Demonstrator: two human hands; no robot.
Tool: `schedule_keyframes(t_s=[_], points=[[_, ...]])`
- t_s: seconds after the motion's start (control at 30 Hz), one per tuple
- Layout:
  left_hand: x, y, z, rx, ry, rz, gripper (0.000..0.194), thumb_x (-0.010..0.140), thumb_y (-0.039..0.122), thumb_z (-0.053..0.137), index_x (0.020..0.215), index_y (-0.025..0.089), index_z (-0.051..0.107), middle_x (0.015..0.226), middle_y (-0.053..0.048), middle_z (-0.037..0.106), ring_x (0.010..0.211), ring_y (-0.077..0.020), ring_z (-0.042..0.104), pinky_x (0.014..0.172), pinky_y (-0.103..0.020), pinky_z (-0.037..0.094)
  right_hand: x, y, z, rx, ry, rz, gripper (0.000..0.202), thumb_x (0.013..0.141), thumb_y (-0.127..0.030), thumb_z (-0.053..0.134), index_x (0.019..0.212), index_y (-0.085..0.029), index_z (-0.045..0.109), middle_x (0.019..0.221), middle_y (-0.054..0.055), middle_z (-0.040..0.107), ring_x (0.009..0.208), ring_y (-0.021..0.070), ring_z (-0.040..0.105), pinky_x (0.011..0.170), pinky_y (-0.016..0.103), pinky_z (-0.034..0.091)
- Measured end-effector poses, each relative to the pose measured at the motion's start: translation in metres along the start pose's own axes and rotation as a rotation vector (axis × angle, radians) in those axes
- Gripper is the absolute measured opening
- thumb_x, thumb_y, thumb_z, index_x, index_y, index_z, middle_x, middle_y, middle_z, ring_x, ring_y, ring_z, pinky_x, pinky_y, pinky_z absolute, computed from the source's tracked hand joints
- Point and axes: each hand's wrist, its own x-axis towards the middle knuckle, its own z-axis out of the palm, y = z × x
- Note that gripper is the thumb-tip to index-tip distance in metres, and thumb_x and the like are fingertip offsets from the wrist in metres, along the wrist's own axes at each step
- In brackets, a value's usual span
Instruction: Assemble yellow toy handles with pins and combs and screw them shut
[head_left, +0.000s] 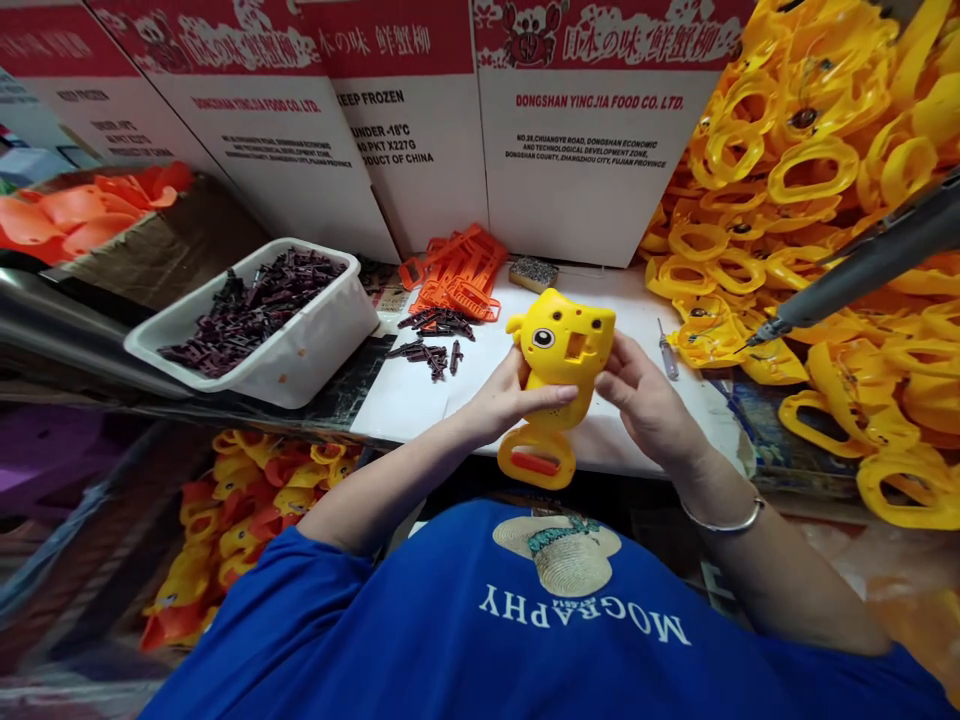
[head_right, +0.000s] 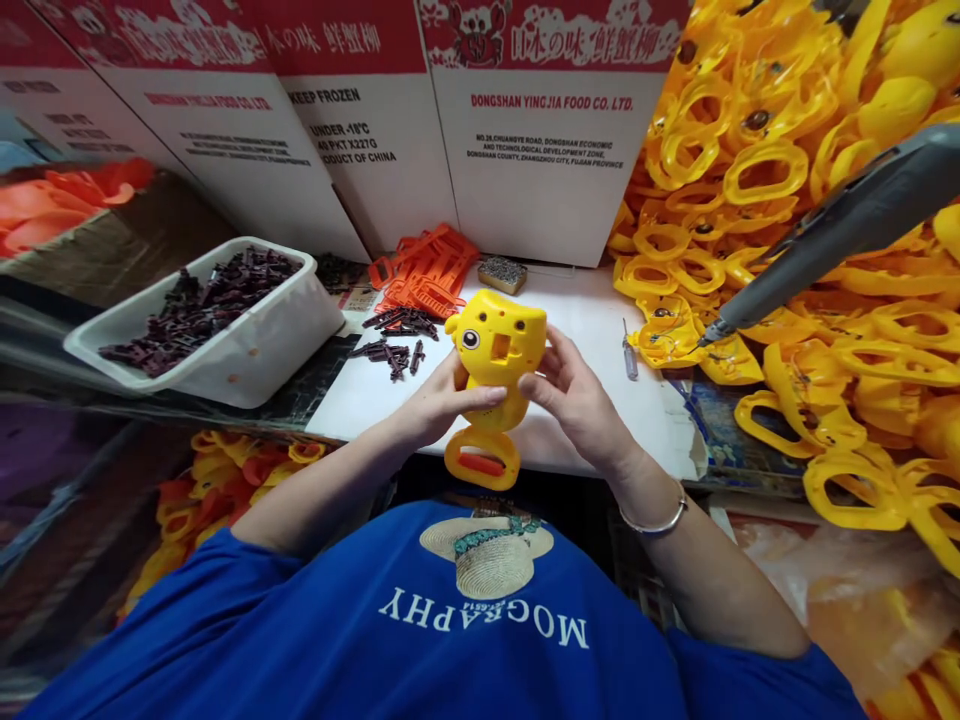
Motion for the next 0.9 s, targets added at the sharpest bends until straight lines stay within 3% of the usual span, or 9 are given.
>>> schedule_keyframes(t_s=[0.13,0.33,0.53,0.67,0.8,0.9], points=[[-0.003,0.008,-0.002,0.052,-0.057,-0.009,0.064,0.076,0.042,0.089,0.125,0.016,0.056,0.128,-0.015,0.071,0.12,-0.0325,0.07,0.103,-0.049,0.06,-0.007,0.012,-0.004,-0.004,-0.156,0.143,0.058,0.082,-0.056,0.083,0.126,-0.021,0.073,0.138,0.012,0.073,0.13,0.0312,0.067,0.114,0.052,0.053],[-0.007,0.021,0.002,0.206,-0.157,0.051,0.058,0.082,0.035,0.083,0.129,0.016,0.055,0.132,-0.015,0.067,0.129,-0.0346,0.065,0.109,-0.051,0.058,-0.018,0.023,-0.008,0.038,-0.062,0.136,0.06,0.075,-0.062,0.086,0.119,-0.022,0.077,0.124,0.011,0.079,0.113,0.0333,0.075,0.094,0.051,0.064],[-0.014,0.014,0.01,0.142,-0.08,0.092,0.074,0.074,0.037,0.091,0.133,0.019,0.051,0.125,-0.014,0.069,0.122,-0.0363,0.068,0.101,-0.054,0.06,-0.031,0.035,-0.011,0.012,-0.06,0.057,0.05,0.084,-0.062,0.078,0.12,-0.027,0.077,0.127,0.008,0.079,0.121,0.0329,0.073,0.11,0.053,0.056],[-0.015,0.01,0.016,0.163,-0.011,0.069,0.074,0.073,0.038,0.091,0.132,0.018,0.051,0.127,-0.014,0.068,0.124,-0.0356,0.066,0.105,-0.054,0.057,-0.034,0.041,-0.008,0.077,-0.077,0.107,0.049,0.082,-0.061,0.08,0.117,-0.027,0.078,0.125,0.008,0.079,0.119,0.0334,0.073,0.107,0.052,0.058],[-0.015,0.006,0.014,0.15,-0.007,0.069,0.071,0.073,0.038,0.089,0.13,0.018,0.051,0.132,-0.015,0.066,0.127,-0.0346,0.063,0.108,-0.051,0.054,-0.03,0.036,-0.004,0.122,-0.058,0.133,0.06,0.078,-0.061,0.084,0.125,-0.027,0.072,0.134,0.01,0.075,0.126,0.0342,0.07,0.108,0.051,0.058],[-0.022,0.0,0.008,0.269,0.019,0.006,0.079,0.073,0.043,0.088,0.136,0.018,0.047,0.124,-0.013,0.068,0.117,-0.0331,0.066,0.102,-0.05,0.055,-0.028,0.024,-0.009,0.113,-0.044,0.043,0.094,0.071,-0.068,0.086,0.151,-0.032,0.052,0.154,0.011,0.061,0.14,0.0341,0.06,0.115,0.052,0.052]])
